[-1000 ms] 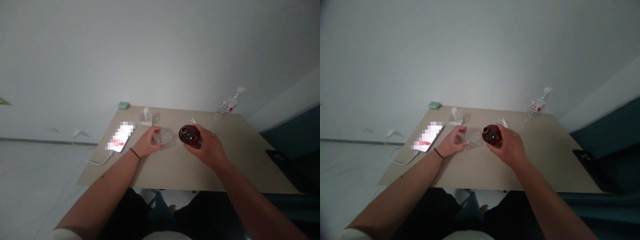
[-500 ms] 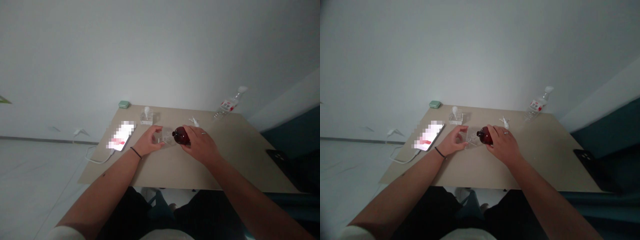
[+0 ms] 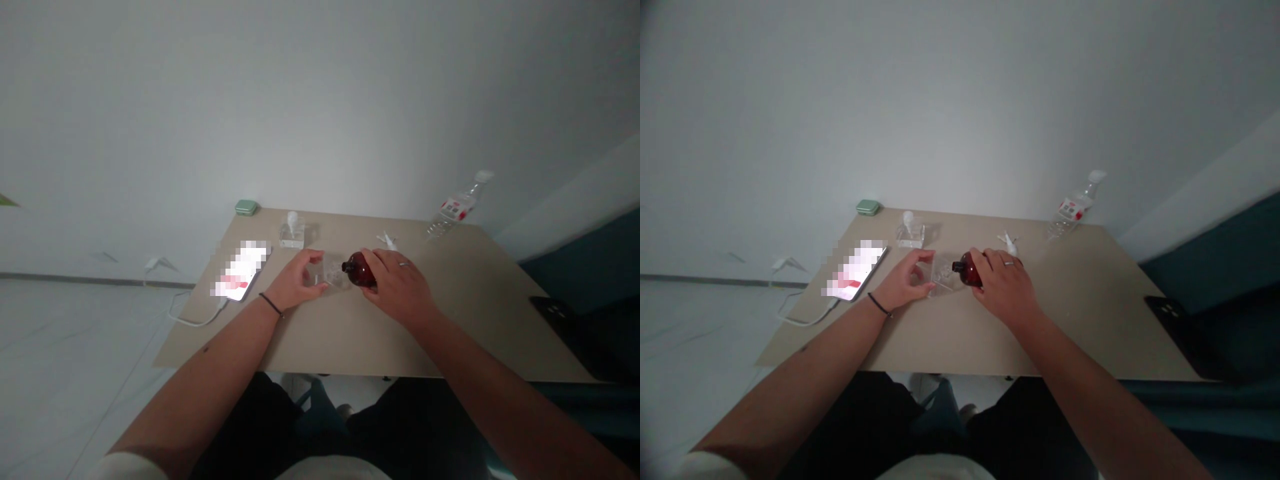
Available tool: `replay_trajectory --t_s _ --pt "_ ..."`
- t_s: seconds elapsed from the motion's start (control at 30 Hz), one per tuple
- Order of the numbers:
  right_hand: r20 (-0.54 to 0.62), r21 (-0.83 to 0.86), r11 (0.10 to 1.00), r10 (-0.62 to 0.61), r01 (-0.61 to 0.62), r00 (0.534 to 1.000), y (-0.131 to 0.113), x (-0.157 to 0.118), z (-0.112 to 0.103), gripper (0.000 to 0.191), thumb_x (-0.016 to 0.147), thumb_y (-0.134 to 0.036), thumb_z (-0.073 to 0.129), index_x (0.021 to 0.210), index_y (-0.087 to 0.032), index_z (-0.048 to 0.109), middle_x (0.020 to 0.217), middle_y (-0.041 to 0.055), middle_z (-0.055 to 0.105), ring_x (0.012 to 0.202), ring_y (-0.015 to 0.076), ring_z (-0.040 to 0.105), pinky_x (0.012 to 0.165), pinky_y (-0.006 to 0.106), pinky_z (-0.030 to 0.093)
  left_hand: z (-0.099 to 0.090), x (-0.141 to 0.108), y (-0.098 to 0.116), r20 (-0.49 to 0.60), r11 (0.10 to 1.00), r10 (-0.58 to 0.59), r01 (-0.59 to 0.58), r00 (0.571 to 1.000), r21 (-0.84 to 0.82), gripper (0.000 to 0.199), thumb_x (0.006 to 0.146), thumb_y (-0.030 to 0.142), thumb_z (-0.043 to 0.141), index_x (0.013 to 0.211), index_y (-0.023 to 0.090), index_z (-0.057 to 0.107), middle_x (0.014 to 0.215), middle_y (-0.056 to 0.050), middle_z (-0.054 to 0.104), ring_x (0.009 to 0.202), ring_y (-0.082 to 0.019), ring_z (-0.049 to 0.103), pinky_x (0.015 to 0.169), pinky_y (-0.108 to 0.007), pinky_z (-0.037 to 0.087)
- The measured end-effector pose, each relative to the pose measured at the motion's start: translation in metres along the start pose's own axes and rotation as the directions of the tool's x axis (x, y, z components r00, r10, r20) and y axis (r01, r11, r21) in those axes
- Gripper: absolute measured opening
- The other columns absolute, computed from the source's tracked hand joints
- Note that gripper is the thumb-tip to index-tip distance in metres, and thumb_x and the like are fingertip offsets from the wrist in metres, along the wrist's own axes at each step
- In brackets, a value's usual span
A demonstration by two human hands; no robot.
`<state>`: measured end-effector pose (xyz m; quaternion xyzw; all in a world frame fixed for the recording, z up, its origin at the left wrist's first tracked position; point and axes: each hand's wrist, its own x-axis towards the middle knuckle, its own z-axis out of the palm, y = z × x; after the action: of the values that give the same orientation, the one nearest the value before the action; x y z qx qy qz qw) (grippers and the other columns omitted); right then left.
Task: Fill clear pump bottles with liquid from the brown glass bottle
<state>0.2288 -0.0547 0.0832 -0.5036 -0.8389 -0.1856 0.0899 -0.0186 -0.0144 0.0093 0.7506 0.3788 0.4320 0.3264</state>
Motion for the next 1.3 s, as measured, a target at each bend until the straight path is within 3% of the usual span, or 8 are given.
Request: replay_trajectory --t_s 0.27,0.53,1.3 --pt "0.02 -0.018 1.0 -0.017 0.018 1.0 0.001 0.001 -0.005 0.062 0.083 -0.027 0.066 0.141 -0.015 0.049 0.127 0.0175 0.063 0.113 0.0348 0.057 0.095 0.045 0.043 0.0 0.0 0.0 -0.004 1.0 -0.009 0.009 1.0 -0.024 0.064 0.072 0.034 0.077 0.13 0.02 0.053 0.123 -0.013 0.062 0.109 -0.027 0.062 0.073 -0.032 0.053" --pt "0.031 -0.036 0.999 -0.025 0.026 0.999 0.0 0.004 -0.011 0.063 0.083 -0.026 0.065 0.142 -0.017 0.049 0.128 0.0166 0.063 0.114 0.0348 0.056 0.096 0.044 0.041 0.0 0.0 0.0 -0.009 0.998 -0.05 0.049 0.999 -0.038 0.063 0.071 0.033 0.075 0.128 0.016 0.051 0.12 -0.013 0.062 0.094 -0.022 0.064 0.073 -0.033 0.054" --pt "0.031 -0.111 0.989 -0.093 0.096 0.995 -0.001 0.008 -0.022 0.057 0.084 -0.025 0.062 0.14 -0.017 0.052 0.122 0.016 0.065 0.11 0.0336 0.057 0.094 0.045 0.037 -0.001 0.0 0.0 -0.002 0.998 -0.051 0.051 0.999 -0.037 0.064 0.07 0.034 0.076 0.127 0.017 0.051 0.12 -0.013 0.062 0.097 -0.023 0.064 0.074 -0.034 0.053"
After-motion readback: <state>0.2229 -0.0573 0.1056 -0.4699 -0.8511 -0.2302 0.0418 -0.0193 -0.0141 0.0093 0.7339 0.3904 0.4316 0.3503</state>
